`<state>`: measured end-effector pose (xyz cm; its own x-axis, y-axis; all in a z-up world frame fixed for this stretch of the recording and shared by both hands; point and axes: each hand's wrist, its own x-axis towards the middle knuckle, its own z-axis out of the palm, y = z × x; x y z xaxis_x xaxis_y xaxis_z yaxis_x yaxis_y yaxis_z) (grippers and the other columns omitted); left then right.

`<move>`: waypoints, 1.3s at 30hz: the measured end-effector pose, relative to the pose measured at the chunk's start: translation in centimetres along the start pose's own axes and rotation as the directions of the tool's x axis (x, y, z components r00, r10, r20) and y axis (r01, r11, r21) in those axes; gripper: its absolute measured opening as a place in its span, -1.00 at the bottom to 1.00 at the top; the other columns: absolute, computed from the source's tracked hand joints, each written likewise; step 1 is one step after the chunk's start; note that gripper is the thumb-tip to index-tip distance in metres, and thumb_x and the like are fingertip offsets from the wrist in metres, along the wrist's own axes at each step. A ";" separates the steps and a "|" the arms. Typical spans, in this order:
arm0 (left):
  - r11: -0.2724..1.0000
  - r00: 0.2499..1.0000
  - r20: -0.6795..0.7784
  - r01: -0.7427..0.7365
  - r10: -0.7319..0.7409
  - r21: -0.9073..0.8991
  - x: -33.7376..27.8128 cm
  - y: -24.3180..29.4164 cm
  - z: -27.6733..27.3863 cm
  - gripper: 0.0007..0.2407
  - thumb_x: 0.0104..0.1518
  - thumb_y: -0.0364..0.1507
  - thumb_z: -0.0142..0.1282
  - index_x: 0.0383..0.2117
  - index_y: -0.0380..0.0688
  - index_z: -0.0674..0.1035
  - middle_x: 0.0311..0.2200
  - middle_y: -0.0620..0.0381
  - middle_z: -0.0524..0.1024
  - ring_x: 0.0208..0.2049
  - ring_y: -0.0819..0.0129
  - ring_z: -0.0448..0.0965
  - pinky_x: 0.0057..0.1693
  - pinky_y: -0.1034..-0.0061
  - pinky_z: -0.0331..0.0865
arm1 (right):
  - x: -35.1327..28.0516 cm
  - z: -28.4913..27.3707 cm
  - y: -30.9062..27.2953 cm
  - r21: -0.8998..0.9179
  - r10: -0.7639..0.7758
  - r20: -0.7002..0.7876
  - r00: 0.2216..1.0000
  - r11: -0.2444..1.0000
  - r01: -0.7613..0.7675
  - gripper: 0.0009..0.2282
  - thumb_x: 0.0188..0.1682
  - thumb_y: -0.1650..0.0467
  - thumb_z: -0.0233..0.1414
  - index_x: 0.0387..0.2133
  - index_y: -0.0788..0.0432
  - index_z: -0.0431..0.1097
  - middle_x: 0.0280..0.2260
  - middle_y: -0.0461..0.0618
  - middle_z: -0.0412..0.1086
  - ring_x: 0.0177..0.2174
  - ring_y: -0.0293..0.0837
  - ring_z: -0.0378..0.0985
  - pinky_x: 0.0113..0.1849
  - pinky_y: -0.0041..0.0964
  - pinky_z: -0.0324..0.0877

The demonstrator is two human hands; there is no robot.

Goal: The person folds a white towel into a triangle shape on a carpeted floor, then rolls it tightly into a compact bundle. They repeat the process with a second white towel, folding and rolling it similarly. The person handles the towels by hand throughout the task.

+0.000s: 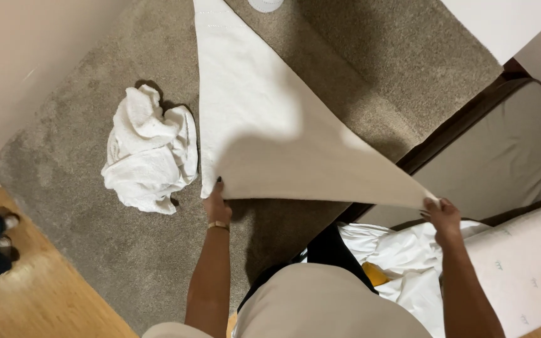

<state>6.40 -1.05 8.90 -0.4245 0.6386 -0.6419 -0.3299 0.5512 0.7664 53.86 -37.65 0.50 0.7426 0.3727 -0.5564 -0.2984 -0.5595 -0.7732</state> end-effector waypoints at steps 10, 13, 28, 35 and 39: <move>0.981 0.992 -0.055 -0.106 0.117 0.161 9.0 -7.3 -4.8 -0.38 -0.13 -0.39 0.53 0.09 -0.17 0.39 -0.19 -0.23 0.51 -0.22 -0.02 0.63 -0.09 0.11 0.52 | 2.7 1.1 5.4 -0.236 0.013 -0.043 0.999 0.971 -0.023 -0.64 0.11 0.32 0.21 0.01 0.40 0.43 -0.20 0.47 0.42 -0.25 0.29 0.54 -0.29 0.17 0.51; 0.973 0.989 0.004 -0.145 0.146 0.180 3.0 -2.7 -1.2 -0.40 -0.07 -0.38 0.48 0.11 -0.10 0.36 -0.20 -0.13 0.49 -0.23 0.11 0.59 -0.08 0.17 0.50 | 2.3 1.8 5.6 -0.208 0.064 -0.015 0.998 0.976 -0.065 -0.65 0.12 0.31 0.19 0.02 0.37 0.43 -0.21 0.40 0.44 -0.31 0.16 0.56 -0.30 0.04 0.54; 0.878 0.781 0.563 -0.440 0.271 0.188 -0.7 -6.5 37.1 -0.36 0.02 -0.35 0.38 0.26 0.04 0.27 0.08 -0.21 0.40 0.05 0.07 0.50 0.16 0.26 0.44 | 4.2 2.6 5.0 -0.121 0.059 -0.029 0.998 0.991 -0.062 -0.60 0.12 0.35 0.18 0.07 0.48 0.38 -0.17 0.51 0.39 -0.26 0.24 0.52 -0.26 0.07 0.51; 0.719 0.808 0.561 -0.498 0.181 0.485 -6.7 -6.7 42.7 -0.53 -0.01 -0.32 0.26 0.06 0.01 0.36 -0.01 -0.21 0.49 -0.03 -0.14 0.60 0.00 0.03 0.55 | 5.1 2.7 7.0 -0.064 0.119 -0.051 0.992 0.990 -0.123 -0.57 0.10 0.31 0.21 0.08 0.44 0.38 -0.12 0.52 0.39 -0.22 0.26 0.52 -0.23 0.09 0.53; 0.747 0.814 0.579 -0.417 0.054 0.517 -10.4 -3.4 45.0 -0.50 0.05 -0.41 0.11 0.17 -0.18 0.31 -0.17 -0.08 0.53 -0.58 0.35 0.40 -0.49 0.34 0.26 | 2.6 3.3 1.2 -0.032 0.236 -0.017 0.972 0.971 -0.237 -0.70 0.08 0.36 0.10 -0.08 0.42 0.42 -0.21 0.23 0.44 -0.23 0.06 0.51 -0.20 -0.08 0.51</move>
<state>49.86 14.59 11.93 0.1247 0.8602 -0.4944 0.3667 0.4231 0.8286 53.47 -34.91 -2.93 0.6612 0.2175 -0.7180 -0.4465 -0.6550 -0.6096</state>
